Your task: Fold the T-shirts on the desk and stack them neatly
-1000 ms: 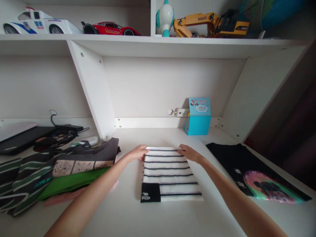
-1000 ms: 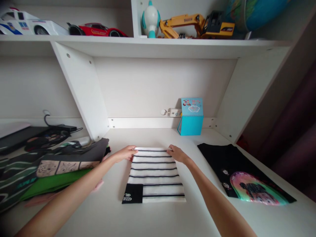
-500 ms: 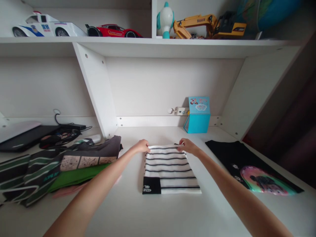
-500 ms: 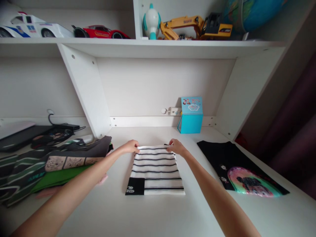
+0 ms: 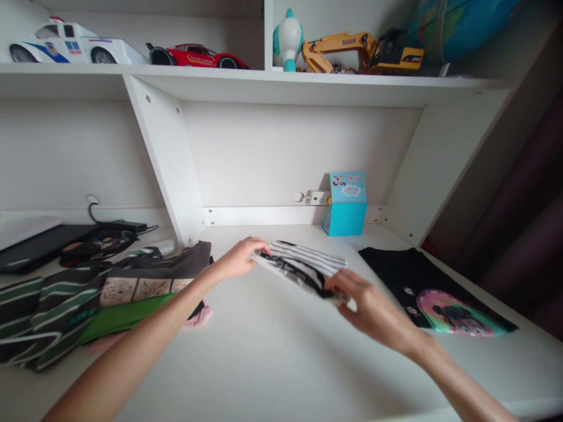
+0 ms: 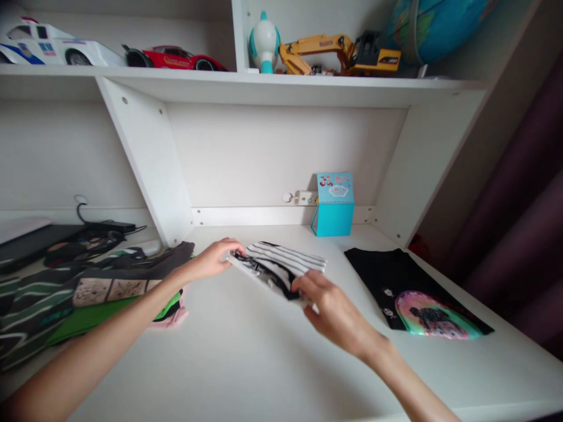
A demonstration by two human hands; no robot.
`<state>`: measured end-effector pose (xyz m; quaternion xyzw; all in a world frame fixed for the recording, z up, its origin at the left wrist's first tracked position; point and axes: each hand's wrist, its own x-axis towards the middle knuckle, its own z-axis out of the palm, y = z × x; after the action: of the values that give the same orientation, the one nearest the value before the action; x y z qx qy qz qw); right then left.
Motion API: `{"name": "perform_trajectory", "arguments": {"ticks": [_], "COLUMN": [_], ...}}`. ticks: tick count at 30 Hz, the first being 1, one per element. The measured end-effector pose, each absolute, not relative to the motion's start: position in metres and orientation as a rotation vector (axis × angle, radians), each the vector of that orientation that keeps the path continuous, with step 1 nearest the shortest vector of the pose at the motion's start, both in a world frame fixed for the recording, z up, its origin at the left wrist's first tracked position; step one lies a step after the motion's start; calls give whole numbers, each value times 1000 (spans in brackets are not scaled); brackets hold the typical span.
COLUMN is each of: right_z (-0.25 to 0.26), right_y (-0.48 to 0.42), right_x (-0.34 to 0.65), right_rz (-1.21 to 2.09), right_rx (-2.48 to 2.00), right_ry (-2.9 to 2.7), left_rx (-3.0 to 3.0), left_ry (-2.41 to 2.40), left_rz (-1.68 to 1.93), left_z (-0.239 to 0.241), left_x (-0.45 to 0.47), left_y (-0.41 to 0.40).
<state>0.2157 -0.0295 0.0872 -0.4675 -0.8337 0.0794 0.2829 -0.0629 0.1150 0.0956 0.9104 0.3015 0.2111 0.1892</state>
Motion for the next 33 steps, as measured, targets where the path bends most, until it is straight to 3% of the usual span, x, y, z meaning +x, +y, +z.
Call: {"name": "perform_trajectory", "arguments": {"ticks": [4,8,14,19,24,26,30,33], "right_z": [56,30,-4,2,30,37,21,-7], "right_y": [-33,13,42,-13,-67,-62,-4,46], "right_x": [217,240,252,223,165,158,185,214], "right_rz": [507,293,81,-8,429,446,175,190], "right_rx": [-1234,-1394,-1612,-1697,-1377,-1224,-1623,-1900], "right_ry": [-2428,-2299,-2359,-2325,-2446,-2488,-2248,-2143], "left_rx": [2662,2671,2810,2868,2765,2711,2663,2605], "left_ry": [901,805,642,934,1176,1250,1352,1364], "left_rz": [106,313,273,325,301,278,263,211], "left_z": [64,59,37,24,11,5,-8,-16], "left_x": [-69,-31,12,-24,-44,-37,-17,-7], "left_y": [96,46,-9,22,71,85,101,108]}}
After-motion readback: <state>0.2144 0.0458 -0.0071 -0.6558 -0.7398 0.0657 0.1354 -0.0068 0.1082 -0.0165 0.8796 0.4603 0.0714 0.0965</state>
